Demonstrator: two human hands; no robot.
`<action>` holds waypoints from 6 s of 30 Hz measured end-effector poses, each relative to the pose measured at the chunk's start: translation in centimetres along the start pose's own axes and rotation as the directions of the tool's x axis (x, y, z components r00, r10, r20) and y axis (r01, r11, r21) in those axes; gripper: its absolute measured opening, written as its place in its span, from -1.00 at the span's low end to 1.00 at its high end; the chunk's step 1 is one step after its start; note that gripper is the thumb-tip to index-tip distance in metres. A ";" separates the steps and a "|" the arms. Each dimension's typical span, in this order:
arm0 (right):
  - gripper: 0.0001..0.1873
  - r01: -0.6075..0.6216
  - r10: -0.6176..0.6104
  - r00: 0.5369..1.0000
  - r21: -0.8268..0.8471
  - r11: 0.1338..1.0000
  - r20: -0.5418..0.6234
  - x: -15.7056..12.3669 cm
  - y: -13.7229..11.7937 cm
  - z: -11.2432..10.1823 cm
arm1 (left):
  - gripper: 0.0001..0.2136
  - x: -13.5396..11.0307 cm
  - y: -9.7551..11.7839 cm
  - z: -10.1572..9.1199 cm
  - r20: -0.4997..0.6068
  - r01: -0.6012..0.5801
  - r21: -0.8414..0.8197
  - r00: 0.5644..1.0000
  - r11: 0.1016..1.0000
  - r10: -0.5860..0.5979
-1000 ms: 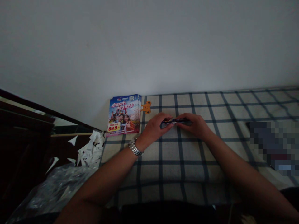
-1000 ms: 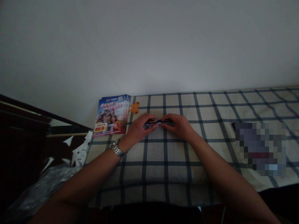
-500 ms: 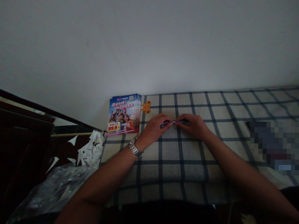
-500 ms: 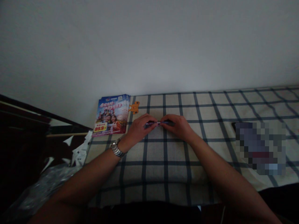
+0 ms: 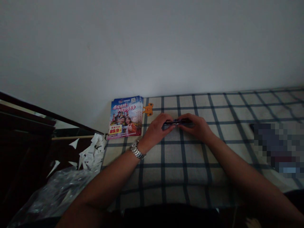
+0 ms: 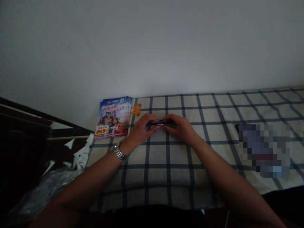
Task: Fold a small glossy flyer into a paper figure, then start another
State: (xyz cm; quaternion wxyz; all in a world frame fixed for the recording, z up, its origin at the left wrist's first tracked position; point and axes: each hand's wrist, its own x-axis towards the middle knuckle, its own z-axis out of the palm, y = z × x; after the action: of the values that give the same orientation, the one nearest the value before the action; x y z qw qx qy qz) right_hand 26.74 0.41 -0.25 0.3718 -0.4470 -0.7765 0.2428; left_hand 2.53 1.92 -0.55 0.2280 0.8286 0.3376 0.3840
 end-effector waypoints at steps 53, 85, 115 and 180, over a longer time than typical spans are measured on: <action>-0.91 0.177 -0.177 0.984 -0.041 0.983 -0.017 0.0 -0.3 0.5 | -0.94 -0.1 0.2 0.2 0.017 -0.009 0.029 1.000 1.000 0.009; -0.95 0.162 -0.162 0.987 -0.012 0.987 -0.020 0.1 -0.7 0.6 | -0.94 -0.1 0.6 0.0 0.007 0.002 0.036 1.000 0.999 -0.002; -0.85 -0.007 0.008 0.998 0.017 1.000 -0.068 -0.3 -1.1 0.7 | -0.93 0.0 1.0 -0.2 0.030 0.050 0.020 0.998 0.999 -0.051; -0.71 0.121 -0.121 0.992 0.004 0.993 0.026 -0.1 -0.1 -0.2 | -0.84 0.4 0.1 0.2 -0.044 0.050 0.002 0.998 0.999 -0.050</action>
State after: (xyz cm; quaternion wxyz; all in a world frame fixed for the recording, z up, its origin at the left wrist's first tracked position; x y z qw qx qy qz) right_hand 26.88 0.34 -0.09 0.3761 -0.3954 -0.8067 0.2268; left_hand 2.87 2.18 -0.40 0.2290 0.8116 0.3636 0.3959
